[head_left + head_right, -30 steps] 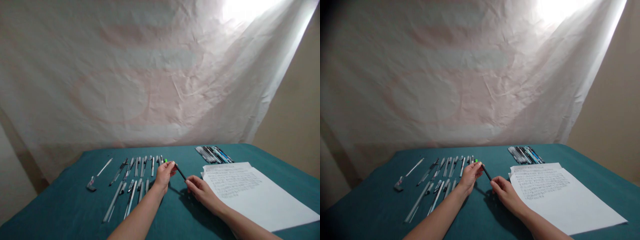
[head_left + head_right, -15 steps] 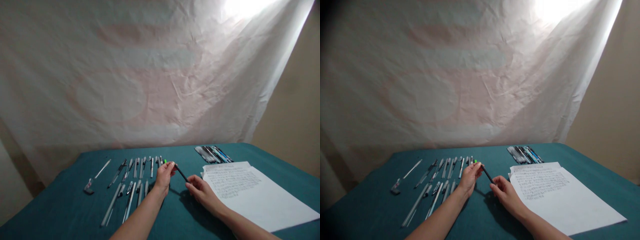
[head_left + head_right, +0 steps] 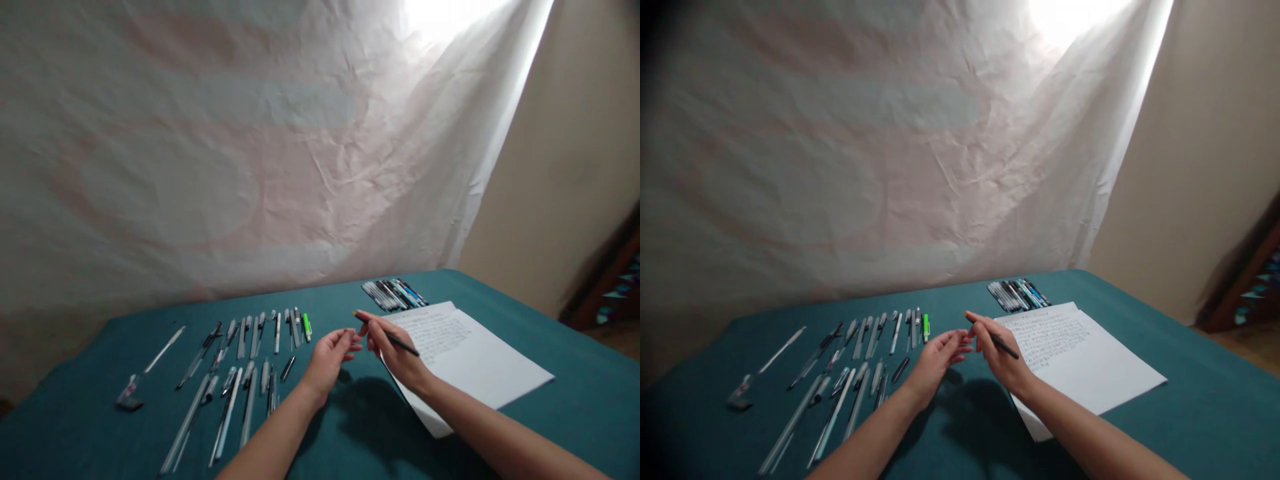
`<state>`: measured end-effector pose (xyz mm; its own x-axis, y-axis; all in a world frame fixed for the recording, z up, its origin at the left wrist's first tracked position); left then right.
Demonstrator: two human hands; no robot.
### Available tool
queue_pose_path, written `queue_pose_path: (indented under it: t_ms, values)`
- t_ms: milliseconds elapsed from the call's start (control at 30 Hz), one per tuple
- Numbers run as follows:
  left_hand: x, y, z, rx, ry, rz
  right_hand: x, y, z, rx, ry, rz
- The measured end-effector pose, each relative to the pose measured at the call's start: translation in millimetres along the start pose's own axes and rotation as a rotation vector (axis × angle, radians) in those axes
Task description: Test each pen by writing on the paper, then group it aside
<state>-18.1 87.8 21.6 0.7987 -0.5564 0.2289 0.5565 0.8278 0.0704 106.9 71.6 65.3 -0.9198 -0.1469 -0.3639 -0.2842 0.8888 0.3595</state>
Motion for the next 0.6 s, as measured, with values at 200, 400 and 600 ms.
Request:
queue_pose_path:
  t_ms: [200, 400, 600]
  values:
    - [54.4, -22.3, 8.3, 0.146, 0.981, -0.435, -61.6, -2.8, 22.0, 0.101, 0.011, 0.034]
    - [64.5, -31.5, -3.7, 0.099, 1.339, -0.608, -94.9, -51.8, 83.2, 0.317, 0.166, 0.054]
    - [64.7, -29.8, -7.3, 0.073, 1.424, -0.641, -119.5, -77.8, 92.1, 0.362, -0.032, -0.004]
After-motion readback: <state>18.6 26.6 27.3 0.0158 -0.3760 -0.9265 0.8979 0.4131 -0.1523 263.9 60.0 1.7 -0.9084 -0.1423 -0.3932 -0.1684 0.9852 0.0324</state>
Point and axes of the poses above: each hand's wrist, its own y-axis towards the middle knuckle, its own x-axis out of the palm, z = x × y, the point moved 6 cm from there along y, towards the middle knuckle, and after that the axes turned 14 degrees about -z, right-handed, at the moved point
